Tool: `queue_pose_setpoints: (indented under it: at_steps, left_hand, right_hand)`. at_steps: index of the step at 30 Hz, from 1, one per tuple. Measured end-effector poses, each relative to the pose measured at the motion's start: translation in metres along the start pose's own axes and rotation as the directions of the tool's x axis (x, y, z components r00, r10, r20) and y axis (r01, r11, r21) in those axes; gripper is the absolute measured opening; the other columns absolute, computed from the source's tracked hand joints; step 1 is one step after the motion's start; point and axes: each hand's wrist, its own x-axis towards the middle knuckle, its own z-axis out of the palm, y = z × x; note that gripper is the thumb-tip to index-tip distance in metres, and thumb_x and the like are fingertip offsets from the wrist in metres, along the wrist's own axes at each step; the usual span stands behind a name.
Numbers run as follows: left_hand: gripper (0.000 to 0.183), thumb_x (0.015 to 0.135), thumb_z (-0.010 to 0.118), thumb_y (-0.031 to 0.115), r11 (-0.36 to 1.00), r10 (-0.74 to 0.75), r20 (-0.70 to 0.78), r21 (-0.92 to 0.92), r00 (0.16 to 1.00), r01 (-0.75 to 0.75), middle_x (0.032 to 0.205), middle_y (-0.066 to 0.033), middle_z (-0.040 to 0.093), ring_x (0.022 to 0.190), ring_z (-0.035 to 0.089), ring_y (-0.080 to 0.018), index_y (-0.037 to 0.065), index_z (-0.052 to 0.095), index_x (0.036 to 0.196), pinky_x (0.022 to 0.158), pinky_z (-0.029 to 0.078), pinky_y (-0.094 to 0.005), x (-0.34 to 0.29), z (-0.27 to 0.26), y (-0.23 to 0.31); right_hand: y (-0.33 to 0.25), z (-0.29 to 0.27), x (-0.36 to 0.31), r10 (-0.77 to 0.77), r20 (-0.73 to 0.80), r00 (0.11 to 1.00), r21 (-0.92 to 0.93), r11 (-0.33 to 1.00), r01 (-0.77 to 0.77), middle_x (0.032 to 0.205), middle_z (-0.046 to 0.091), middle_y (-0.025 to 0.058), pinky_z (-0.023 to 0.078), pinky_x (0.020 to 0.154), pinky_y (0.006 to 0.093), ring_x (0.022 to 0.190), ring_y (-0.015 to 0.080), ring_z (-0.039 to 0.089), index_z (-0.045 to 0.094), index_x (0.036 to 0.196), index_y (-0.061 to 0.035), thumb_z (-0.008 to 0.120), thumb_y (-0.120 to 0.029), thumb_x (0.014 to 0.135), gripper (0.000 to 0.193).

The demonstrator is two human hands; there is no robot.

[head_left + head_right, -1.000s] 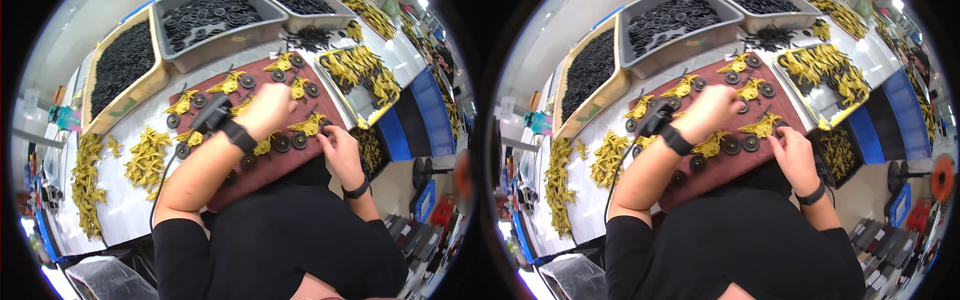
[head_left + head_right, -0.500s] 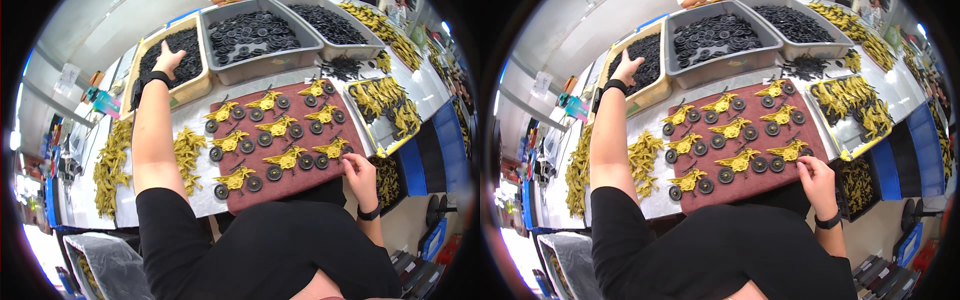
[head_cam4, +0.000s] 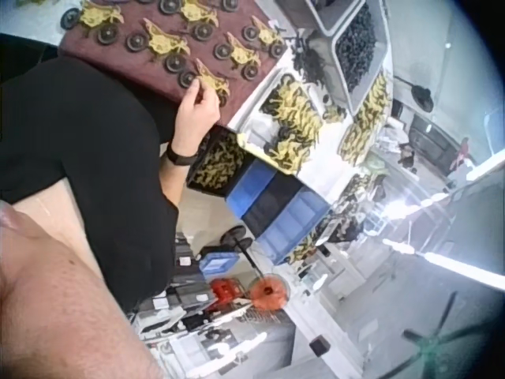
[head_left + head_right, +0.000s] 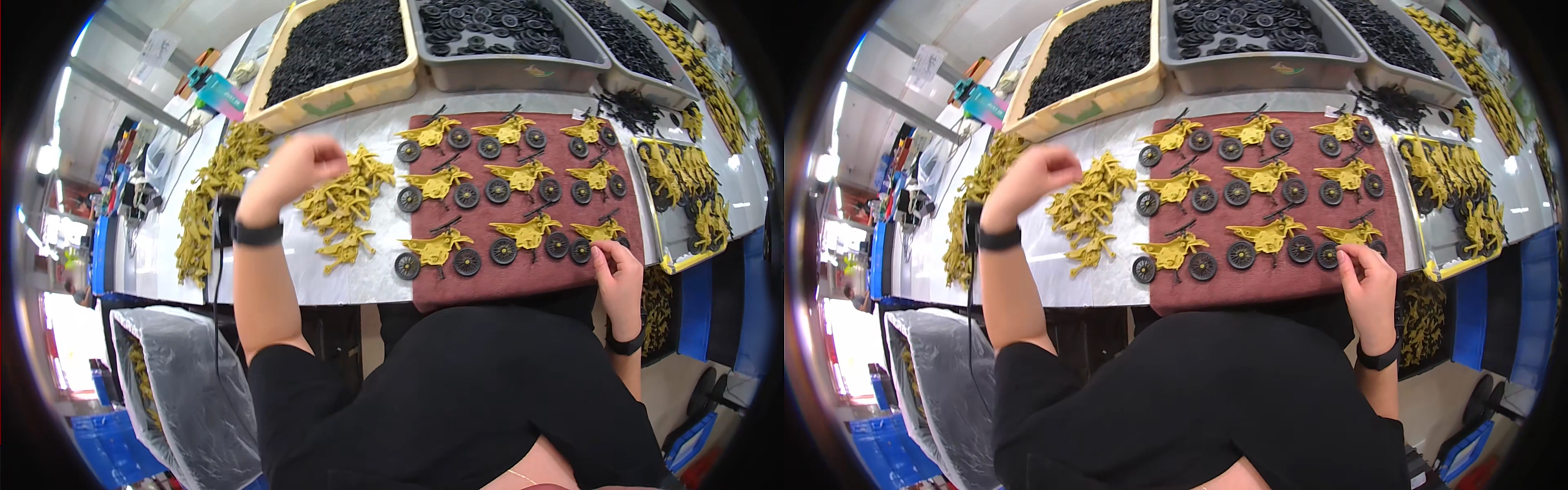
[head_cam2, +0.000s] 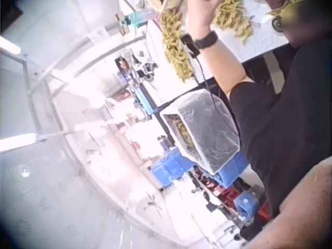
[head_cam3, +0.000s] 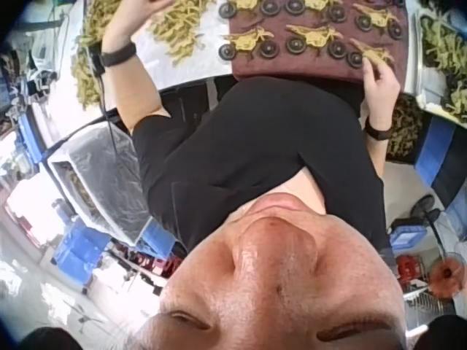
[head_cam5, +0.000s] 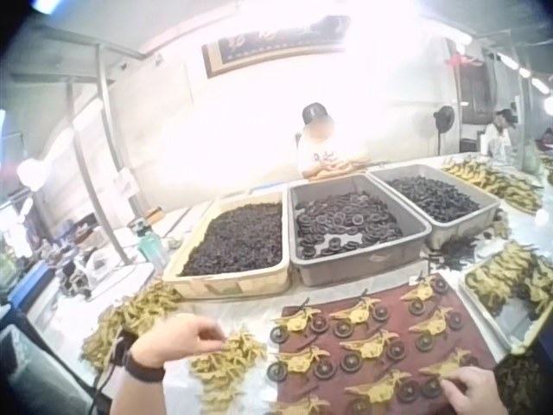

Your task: Assembling small plastic toy motorcycles by attaching wheels to the bodies.

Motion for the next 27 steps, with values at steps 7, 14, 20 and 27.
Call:
queue_pose_setpoints:
  at_steps: [7,14,20,27]
  left_hand:
    - [0.044,0.064,0.078,0.008,0.940,-0.110,-0.058,0.319,0.992,0.123,0.100,-0.0126,0.060,0.097,0.055,-0.0316,0.003,0.061,0.104,0.088,0.044,-0.0374,-0.118,0.069,-0.021]
    - [0.041,0.062,0.073,0.001,0.964,-0.071,-0.165,0.242,0.984,0.111,0.096,-0.0139,0.057,0.093,0.054,-0.0317,0.001,0.056,0.100,0.085,0.045,-0.0357,-0.129,0.102,-0.029]
    - [0.041,0.061,0.071,-0.003,0.961,0.035,-0.203,0.277,0.979,0.023,0.095,-0.0138,0.056,0.090,0.056,-0.0314,0.000,0.056,0.099,0.082,0.047,-0.0358,-0.135,0.095,-0.009]
    - [0.042,0.064,0.072,-0.002,0.968,0.239,-0.301,0.145,0.923,-0.203,0.103,-0.0125,0.058,0.094,0.058,-0.0293,0.001,0.059,0.104,0.082,0.046,-0.0361,-0.082,0.126,0.038]
  right_hand:
    - [-0.018,0.021,0.015,-0.061,0.111,0.992,0.006,0.998,0.060,0.078,0.062,0.0072,0.044,0.057,0.0240,0.061,0.0095,0.055,0.065,0.095,0.0022,0.062,-0.007,0.087,0.012]
    - [-0.054,0.042,0.022,-0.283,0.152,0.947,-0.031,0.956,0.290,0.078,0.064,0.0107,0.046,0.060,0.0284,0.066,0.0198,0.061,0.064,0.090,0.0015,0.063,-0.004,0.084,0.008]
    - [-0.070,0.062,0.027,-0.411,0.246,0.878,0.025,0.908,0.418,0.075,0.061,0.0116,0.046,0.061,0.0321,0.068,0.0255,0.059,0.064,0.089,-0.0007,0.064,-0.006,0.083,0.008]
    - [-0.084,0.084,0.029,-0.411,0.371,0.833,0.038,0.903,0.428,0.088,0.060,0.0115,0.048,0.072,0.0351,0.080,0.0271,0.059,0.063,0.101,-0.0018,0.066,-0.013,0.083,0.021]
